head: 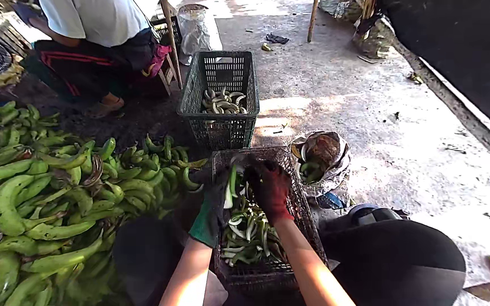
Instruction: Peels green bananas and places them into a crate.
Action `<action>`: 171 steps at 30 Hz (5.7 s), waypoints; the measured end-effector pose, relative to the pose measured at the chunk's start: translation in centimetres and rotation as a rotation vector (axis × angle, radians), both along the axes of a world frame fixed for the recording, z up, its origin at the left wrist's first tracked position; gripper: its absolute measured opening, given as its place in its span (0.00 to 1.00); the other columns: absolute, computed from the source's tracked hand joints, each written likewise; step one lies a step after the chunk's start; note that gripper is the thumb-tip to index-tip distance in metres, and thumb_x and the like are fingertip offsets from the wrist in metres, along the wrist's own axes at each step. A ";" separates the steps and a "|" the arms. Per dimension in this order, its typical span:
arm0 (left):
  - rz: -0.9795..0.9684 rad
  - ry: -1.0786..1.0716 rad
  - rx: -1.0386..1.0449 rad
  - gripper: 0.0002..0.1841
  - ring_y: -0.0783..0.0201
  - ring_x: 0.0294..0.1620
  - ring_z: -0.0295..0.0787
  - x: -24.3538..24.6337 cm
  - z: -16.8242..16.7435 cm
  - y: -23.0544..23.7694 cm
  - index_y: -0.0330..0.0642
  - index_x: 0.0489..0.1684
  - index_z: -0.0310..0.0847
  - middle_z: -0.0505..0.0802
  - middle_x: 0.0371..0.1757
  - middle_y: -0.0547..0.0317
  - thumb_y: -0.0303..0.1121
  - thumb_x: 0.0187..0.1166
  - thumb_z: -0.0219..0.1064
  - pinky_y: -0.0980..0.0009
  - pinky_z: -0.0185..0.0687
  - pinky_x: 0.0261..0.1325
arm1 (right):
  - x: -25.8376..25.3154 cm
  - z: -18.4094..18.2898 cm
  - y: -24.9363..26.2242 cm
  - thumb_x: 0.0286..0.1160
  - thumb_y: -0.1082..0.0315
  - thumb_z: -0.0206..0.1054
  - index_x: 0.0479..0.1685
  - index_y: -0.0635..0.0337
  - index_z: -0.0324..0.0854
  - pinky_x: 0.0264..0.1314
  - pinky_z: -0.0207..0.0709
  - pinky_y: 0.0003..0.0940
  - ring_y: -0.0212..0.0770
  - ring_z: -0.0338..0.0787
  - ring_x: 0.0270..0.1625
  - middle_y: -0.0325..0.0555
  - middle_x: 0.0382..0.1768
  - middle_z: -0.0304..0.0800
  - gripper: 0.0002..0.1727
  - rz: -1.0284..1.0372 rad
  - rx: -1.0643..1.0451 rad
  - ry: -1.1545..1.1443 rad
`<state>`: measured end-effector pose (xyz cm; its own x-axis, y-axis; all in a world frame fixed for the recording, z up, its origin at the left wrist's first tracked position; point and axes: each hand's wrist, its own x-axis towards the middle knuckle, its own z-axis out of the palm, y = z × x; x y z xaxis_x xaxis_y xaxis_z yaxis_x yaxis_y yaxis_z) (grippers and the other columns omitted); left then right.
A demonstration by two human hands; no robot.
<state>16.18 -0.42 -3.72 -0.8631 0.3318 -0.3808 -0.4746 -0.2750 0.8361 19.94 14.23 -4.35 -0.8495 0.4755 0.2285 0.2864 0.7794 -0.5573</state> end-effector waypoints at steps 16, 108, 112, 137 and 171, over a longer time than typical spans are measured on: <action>0.339 0.267 -0.233 0.22 0.71 0.60 0.79 -1.3 -2.3 3.0 0.27 0.81 0.60 0.82 0.65 0.46 0.24 0.90 0.49 0.76 0.75 0.65 | 3.6 -2.7 0.2 0.77 0.62 0.64 0.75 0.45 0.83 0.67 0.77 0.66 0.61 0.87 0.64 0.58 0.63 0.88 0.25 0.129 -0.290 -0.024; -0.301 0.091 -0.954 0.40 0.46 0.70 0.82 -3.8 -10.7 8.2 0.35 0.84 0.64 0.84 0.71 0.36 0.37 0.70 0.78 0.48 0.76 0.74 | 6.5 0.4 10.5 0.85 0.42 0.57 0.68 0.59 0.72 0.23 0.85 0.27 0.35 0.87 0.23 0.45 0.36 0.91 0.29 0.206 -1.622 -0.091; -0.063 0.277 -0.444 0.39 0.66 0.52 0.91 0.0 -3.4 6.7 0.41 0.81 0.68 0.91 0.58 0.53 0.36 0.66 0.79 0.66 0.90 0.57 | 6.7 0.3 8.5 0.68 0.26 0.64 0.48 0.50 0.77 0.16 0.79 0.23 0.29 0.83 0.15 0.37 0.23 0.88 0.35 0.418 -1.735 -0.112; 0.024 0.147 -0.055 0.24 0.73 0.53 0.86 7.0 -2.4 2.0 0.37 0.80 0.67 0.88 0.58 0.57 0.34 0.85 0.59 0.75 0.83 0.58 | 7.9 -1.8 1.7 0.92 0.41 0.29 0.29 0.53 0.77 0.14 0.79 0.24 0.31 0.81 0.10 0.37 0.14 0.83 0.36 0.439 -1.842 0.024; 0.105 0.037 0.085 0.16 0.68 0.32 0.88 0.7 -3.6 0.0 0.34 0.63 0.77 0.90 0.39 0.55 0.35 0.93 0.49 0.72 0.86 0.34 | 5.5 -1.6 -1.7 0.72 0.70 0.70 0.69 0.43 0.88 0.66 0.79 0.65 0.63 0.88 0.63 0.60 0.62 0.89 0.24 0.383 -0.151 -0.153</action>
